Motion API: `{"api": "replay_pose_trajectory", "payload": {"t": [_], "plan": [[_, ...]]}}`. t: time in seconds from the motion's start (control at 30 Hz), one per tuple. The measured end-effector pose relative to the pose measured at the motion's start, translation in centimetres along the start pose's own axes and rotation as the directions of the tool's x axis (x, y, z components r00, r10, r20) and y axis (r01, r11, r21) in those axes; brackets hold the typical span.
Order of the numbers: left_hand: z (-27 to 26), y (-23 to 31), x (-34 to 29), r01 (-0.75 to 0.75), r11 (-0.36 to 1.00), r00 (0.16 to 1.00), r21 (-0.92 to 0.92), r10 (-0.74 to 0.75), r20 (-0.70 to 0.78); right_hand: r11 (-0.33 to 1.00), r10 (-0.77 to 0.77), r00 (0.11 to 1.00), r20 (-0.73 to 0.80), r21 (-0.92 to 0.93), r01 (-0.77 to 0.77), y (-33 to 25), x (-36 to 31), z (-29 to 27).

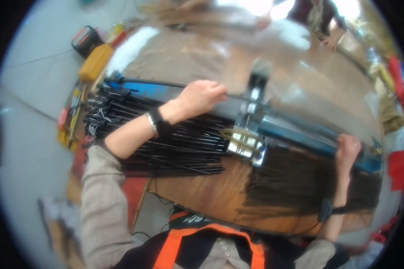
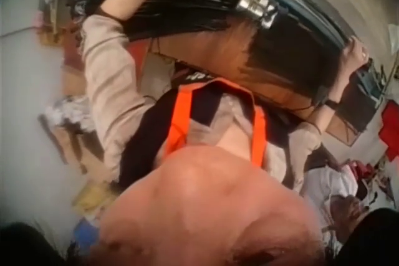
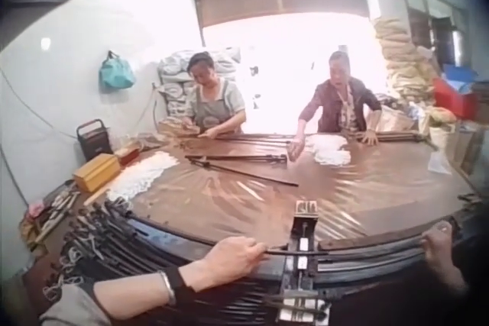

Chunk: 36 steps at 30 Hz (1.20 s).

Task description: Aligning and cutting bundles of thin black metal rods using a manual cutting apparatus on a workbench.

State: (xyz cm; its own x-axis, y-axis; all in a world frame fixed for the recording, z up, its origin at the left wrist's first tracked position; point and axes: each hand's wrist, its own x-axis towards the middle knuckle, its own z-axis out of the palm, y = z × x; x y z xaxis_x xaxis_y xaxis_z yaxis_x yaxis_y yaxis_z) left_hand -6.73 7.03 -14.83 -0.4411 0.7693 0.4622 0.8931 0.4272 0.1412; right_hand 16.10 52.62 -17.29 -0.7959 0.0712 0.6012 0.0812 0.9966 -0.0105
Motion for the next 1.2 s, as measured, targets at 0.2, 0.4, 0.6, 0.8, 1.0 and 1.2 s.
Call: {"api": "replay_pose_trajectory", "payload": {"t": [0.2,0.4,0.6,0.8,1.0,1.2], "plan": [[0.6,0.7,0.3,0.057,0.998,0.997,-0.041,-0.055,0.048,0.992,0.097,0.995,-0.012,0.081,-0.096,0.8,-1.0,1.7],[1.9,1.0,0.3,0.154,0.972,0.988,-0.178,-0.153,0.018,0.985,0.148,0.989,-0.002,0.088,-0.147,0.3,-1.3,1.9],[1.0,-0.3,0.9,0.121,0.979,0.979,-0.165,-0.091,0.182,0.981,0.190,0.981,0.036,0.027,-0.191,0.1,-1.1,1.7],[2.3,0.4,-0.2,0.011,0.970,0.998,-0.243,-0.027,-0.060,0.970,0.234,0.967,0.098,0.040,-0.239,-0.4,-1.2,-0.1],[2.1,0.7,0.4,0.120,0.990,0.988,-0.074,-0.112,0.103,0.993,-0.117,0.980,-0.161,0.017,0.121,-7.3,-0.7,-0.4],[2.2,2.2,1.9,0.189,0.982,0.974,0.029,-0.191,0.121,0.949,-0.190,0.980,-0.051,0.245,0.197,-13.5,-4.2,-1.2]]}}
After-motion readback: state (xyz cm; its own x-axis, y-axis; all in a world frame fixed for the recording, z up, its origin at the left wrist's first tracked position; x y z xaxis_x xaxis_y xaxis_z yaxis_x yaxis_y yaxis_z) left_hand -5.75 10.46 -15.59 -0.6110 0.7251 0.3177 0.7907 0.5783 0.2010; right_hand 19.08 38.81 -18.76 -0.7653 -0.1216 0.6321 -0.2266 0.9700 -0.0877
